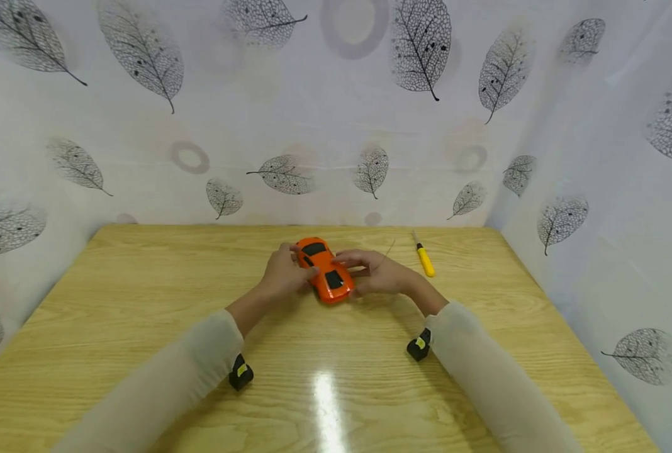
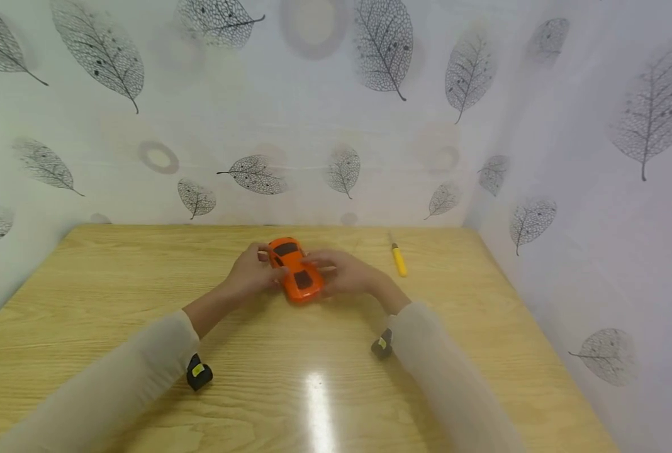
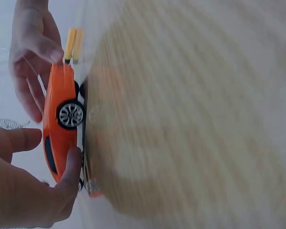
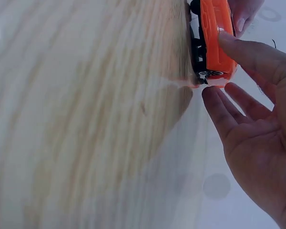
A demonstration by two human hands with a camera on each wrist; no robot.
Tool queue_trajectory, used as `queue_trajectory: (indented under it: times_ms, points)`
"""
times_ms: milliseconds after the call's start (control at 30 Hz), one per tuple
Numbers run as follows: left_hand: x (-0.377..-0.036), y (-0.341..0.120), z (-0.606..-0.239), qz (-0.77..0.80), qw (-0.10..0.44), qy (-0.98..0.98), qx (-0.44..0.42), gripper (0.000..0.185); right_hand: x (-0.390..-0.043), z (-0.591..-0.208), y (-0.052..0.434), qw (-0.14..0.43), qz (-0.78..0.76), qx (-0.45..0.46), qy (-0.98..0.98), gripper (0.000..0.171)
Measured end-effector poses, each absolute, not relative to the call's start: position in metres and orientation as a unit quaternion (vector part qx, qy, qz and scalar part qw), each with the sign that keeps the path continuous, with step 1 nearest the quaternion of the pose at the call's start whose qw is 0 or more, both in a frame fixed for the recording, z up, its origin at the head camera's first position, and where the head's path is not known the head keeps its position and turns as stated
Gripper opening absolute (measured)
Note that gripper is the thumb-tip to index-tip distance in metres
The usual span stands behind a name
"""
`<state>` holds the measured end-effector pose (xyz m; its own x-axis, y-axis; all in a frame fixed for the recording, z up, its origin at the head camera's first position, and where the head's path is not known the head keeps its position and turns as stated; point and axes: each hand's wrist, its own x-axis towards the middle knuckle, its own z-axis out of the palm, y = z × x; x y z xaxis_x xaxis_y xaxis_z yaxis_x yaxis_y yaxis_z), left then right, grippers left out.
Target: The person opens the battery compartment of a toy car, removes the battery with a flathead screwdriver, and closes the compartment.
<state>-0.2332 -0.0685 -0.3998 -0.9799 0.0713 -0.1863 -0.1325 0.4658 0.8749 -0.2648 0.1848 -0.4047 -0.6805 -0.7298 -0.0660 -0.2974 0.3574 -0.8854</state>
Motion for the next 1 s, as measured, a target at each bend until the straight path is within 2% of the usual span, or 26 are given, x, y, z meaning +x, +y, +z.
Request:
queue_trajectory:
  times_ms: [133, 333, 700, 1000]
  points:
    - [-0.246, -0.078, -0.401, 0.494, 0.076, 0.866, 0.010, 0.062, -0.261, -0.403, 0.190, 0.231, -0.486, -0.285, 0.793, 0.076]
    - [-0.268, -0.094, -0.404, 0.454, 0.062, 0.885, 0.084, 0.059, -0.255, -0.402, 0.197, 0.238, -0.504, -0.208, 0.804, 0.064]
    - [-0.293, -0.104, -0.405, 0.413, 0.087, 0.895, 0.143, 0.058, -0.236, -0.404, 0.195, 0.279, -0.621, -0.076, 0.729, 0.050]
    - [-0.304, -0.109, -0.408, 0.403, 0.100, 0.891, 0.182, 0.043, -0.219, -0.409, 0.178, 0.246, -0.647, -0.037, 0.721, 0.045]
